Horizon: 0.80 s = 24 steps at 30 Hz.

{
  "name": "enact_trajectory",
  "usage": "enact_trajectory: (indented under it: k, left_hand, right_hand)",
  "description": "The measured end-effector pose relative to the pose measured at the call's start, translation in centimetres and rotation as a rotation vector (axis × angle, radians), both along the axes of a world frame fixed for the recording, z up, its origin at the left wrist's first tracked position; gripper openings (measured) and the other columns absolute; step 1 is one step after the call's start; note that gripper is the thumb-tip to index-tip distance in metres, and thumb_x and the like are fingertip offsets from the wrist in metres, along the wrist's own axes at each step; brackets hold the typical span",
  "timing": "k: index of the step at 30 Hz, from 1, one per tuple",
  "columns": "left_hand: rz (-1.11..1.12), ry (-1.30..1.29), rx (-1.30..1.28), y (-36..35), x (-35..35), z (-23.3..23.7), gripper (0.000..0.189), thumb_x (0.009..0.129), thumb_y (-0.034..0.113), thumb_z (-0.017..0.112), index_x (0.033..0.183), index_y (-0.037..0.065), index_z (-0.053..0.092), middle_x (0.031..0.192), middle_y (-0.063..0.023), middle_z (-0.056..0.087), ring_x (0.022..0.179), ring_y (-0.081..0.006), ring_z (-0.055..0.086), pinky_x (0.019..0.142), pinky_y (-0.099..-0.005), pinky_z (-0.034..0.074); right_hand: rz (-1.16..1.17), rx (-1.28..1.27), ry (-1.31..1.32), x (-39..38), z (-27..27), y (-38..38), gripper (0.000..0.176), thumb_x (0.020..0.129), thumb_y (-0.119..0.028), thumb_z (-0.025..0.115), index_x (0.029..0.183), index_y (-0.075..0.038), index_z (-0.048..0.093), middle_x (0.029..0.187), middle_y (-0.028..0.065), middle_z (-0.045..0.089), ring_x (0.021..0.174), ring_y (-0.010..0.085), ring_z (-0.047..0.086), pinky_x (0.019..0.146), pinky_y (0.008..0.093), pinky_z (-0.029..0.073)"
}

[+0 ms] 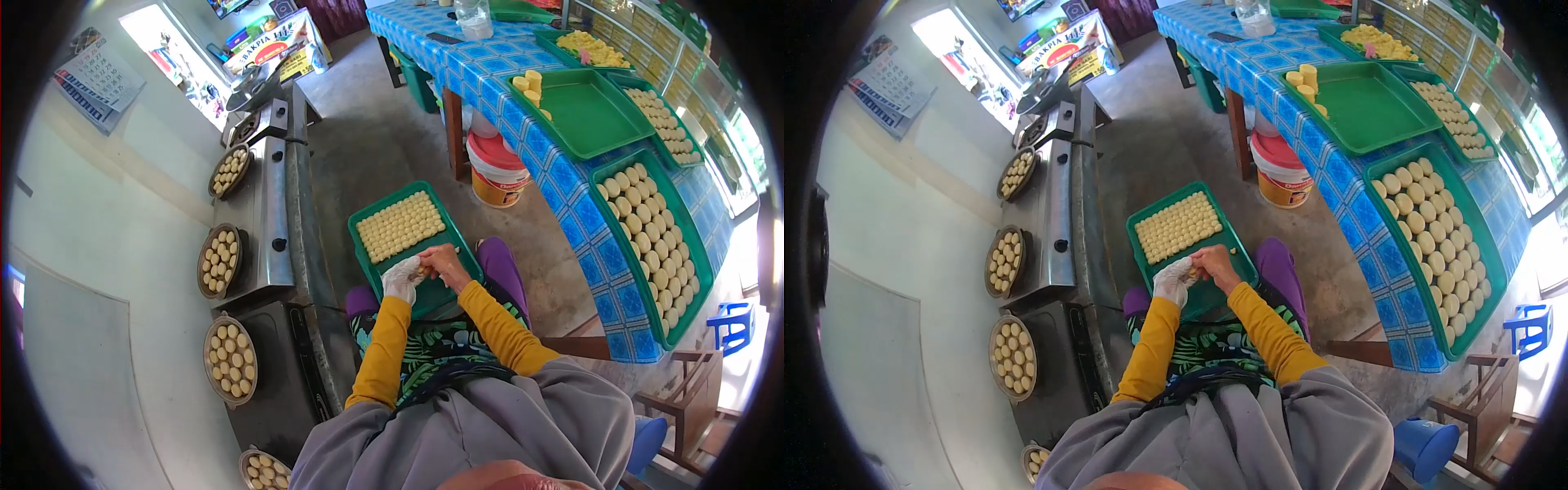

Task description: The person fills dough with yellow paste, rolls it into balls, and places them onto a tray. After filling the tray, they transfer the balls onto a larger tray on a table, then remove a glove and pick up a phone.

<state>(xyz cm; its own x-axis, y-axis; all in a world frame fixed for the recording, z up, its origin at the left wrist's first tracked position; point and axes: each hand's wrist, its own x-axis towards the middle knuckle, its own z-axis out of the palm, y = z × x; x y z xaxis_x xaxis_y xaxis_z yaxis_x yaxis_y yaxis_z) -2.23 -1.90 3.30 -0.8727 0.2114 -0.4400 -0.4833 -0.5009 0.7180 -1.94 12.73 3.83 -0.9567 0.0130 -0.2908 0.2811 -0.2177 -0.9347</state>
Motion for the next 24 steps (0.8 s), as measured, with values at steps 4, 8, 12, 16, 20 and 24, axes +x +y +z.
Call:
enact_trajectory:
  k: [4, 8, 12, 16, 20, 24]
  left_hand:
    - [-0.036, 0.023, -0.009, 0.7, 0.5, 1.0, 0.015, 0.086, 0.01, 0.068, 0.096, -0.001, 0.067, 0.087, -0.0096, 0.068, 0.075, -0.0198, 0.065, 0.072, -0.0298, 0.055]
    - [-0.063, 0.046, 0.055, 0.9, 0.9, 0.6, 0.015, 0.086, 0.009, 0.069, 0.097, -0.002, 0.067, 0.089, -0.0105, 0.068, 0.076, -0.0202, 0.066, 0.072, -0.0301, 0.055]
    - [0.034, 0.037, 0.119, 1.2, 1.0, -0.8, 0.014, 0.087, 0.007, 0.067, 0.098, -0.002, 0.066, 0.094, -0.0113, 0.067, 0.083, -0.0217, 0.066, 0.073, -0.0319, 0.055]
    - [0.055, 0.039, 0.146, 1.7, 0.9, -1.0, 0.013, 0.088, 0.005, 0.065, 0.099, -0.001, 0.064, 0.095, -0.0113, 0.066, 0.085, -0.0226, 0.065, 0.072, -0.0332, 0.054]
    - [0.042, -0.035, 0.085, 2.1, 1.3, 0.2, 0.013, 0.088, 0.005, 0.065, 0.098, -0.002, 0.064, 0.096, -0.011, 0.066, 0.084, -0.0219, 0.065, 0.07, -0.0329, 0.054]
    - [0.06, -0.011, 0.007, 1.8, 1.2, -0.7, 0.016, 0.087, 0.005, 0.066, 0.101, -0.003, 0.065, 0.097, -0.0117, 0.067, 0.085, -0.0211, 0.065, 0.067, -0.0311, 0.054]
  right_hand:
    - [-0.023, -0.084, -0.161, 0.5, 1.8, 1.3, 0.015, 0.085, -0.006, 0.065, 0.096, 0.003, 0.069, 0.071, 0.0066, 0.066, 0.053, 0.011, 0.059, 0.045, 0.0237, 0.045]
    - [-0.006, -0.175, -0.112, 1.6, 2.0, 2.0, 0.015, 0.086, -0.012, 0.069, 0.092, 0.001, 0.067, 0.071, 0.0051, 0.065, 0.052, 0.0109, 0.058, 0.045, 0.0231, 0.043]
    - [-0.068, -0.247, 0.018, 3.4, 2.0, 1.8, 0.016, 0.086, -0.016, 0.07, 0.087, -0.001, 0.066, 0.073, 0.0034, 0.063, 0.054, 0.0105, 0.058, 0.046, 0.0222, 0.042]
    - [-0.309, -0.342, -0.203, 4.0, -0.6, 1.3, 0.013, 0.086, -0.013, 0.07, 0.088, 0.0, 0.068, 0.07, 0.0018, 0.062, 0.054, 0.0092, 0.057, 0.043, 0.0215, 0.041]
    - [-0.269, -0.468, -0.222, 4.1, -0.5, 1.4, 0.009, 0.084, -0.009, 0.07, 0.086, -0.001, 0.067, 0.069, 0.0012, 0.061, 0.054, 0.0085, 0.055, 0.044, 0.0219, 0.042]
    - [-0.215, -0.351, -0.191, 3.8, -0.1, 1.2, 0.009, 0.086, -0.009, 0.068, 0.092, -0.002, 0.064, 0.072, -0.0005, 0.059, 0.057, 0.0081, 0.055, 0.049, 0.0253, 0.043]
